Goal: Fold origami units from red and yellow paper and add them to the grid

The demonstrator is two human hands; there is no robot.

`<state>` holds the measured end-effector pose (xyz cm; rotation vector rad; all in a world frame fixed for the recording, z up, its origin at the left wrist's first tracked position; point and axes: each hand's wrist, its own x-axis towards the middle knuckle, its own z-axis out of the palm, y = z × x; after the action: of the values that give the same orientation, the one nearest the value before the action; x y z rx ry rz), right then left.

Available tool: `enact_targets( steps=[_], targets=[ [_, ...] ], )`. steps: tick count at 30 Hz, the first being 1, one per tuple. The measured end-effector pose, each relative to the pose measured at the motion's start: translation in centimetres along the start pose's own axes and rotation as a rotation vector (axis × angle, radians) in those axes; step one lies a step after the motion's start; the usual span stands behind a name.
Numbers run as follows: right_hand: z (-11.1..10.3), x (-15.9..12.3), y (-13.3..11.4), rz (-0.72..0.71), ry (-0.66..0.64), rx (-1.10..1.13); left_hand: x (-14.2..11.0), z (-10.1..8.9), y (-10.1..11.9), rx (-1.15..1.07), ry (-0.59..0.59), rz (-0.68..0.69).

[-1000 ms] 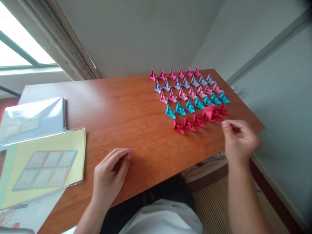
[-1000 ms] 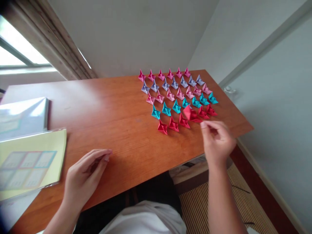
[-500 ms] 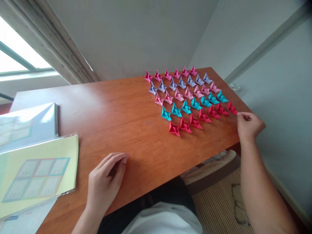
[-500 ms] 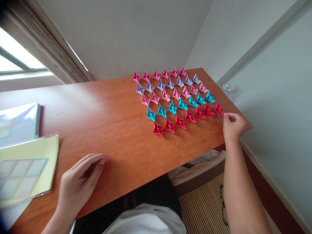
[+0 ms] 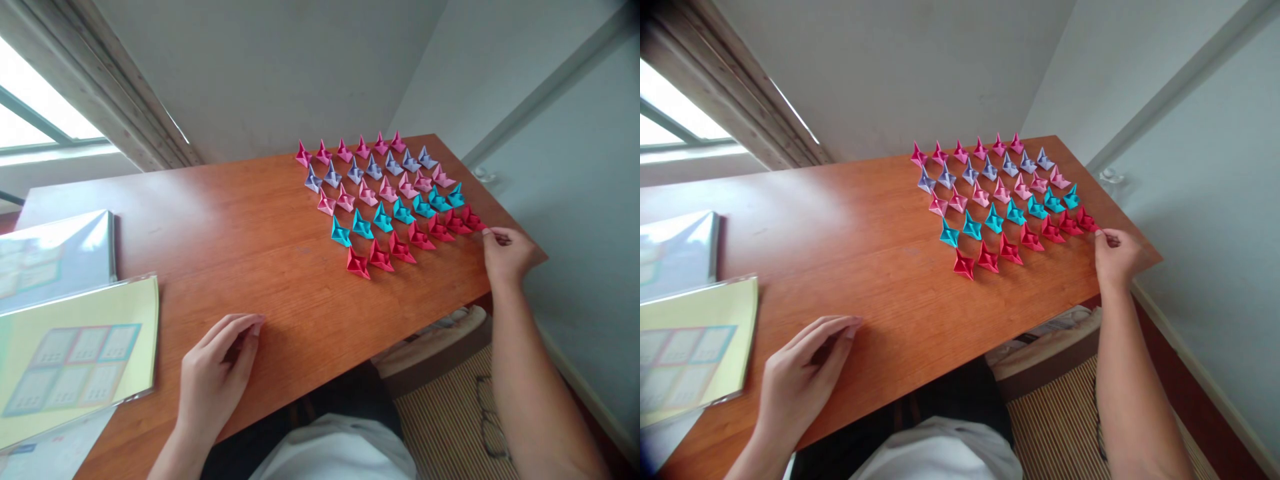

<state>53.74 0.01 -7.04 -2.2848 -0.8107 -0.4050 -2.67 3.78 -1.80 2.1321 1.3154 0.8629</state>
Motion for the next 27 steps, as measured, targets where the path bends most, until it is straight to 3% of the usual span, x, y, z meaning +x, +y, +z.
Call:
enact_targets(
  steps=[8, 14, 21, 27],
  targets=[
    [0.1, -0.3, 0.1, -0.057, 0.018, -0.005, 0.1, -0.1, 0.3, 0.001, 0.010, 0.010],
    [-1.0, 0.9, -2.1, -0.140, 0.066, -0.042, 0.1, 0.0, 0.1, 0.006, -0.004, 0.010],
    [0.6, 5.4, -6.5, -0.260, -0.156, -0.056, 0.1, -0.1, 0.4, 0.001, -0.001, 0.004],
    [2.4, 6.4, -7.6, -0.252, -0.279, -0.082, 0.4, -0.1, 0.5, -0.013, 0.000, -0.002]
  ],
)
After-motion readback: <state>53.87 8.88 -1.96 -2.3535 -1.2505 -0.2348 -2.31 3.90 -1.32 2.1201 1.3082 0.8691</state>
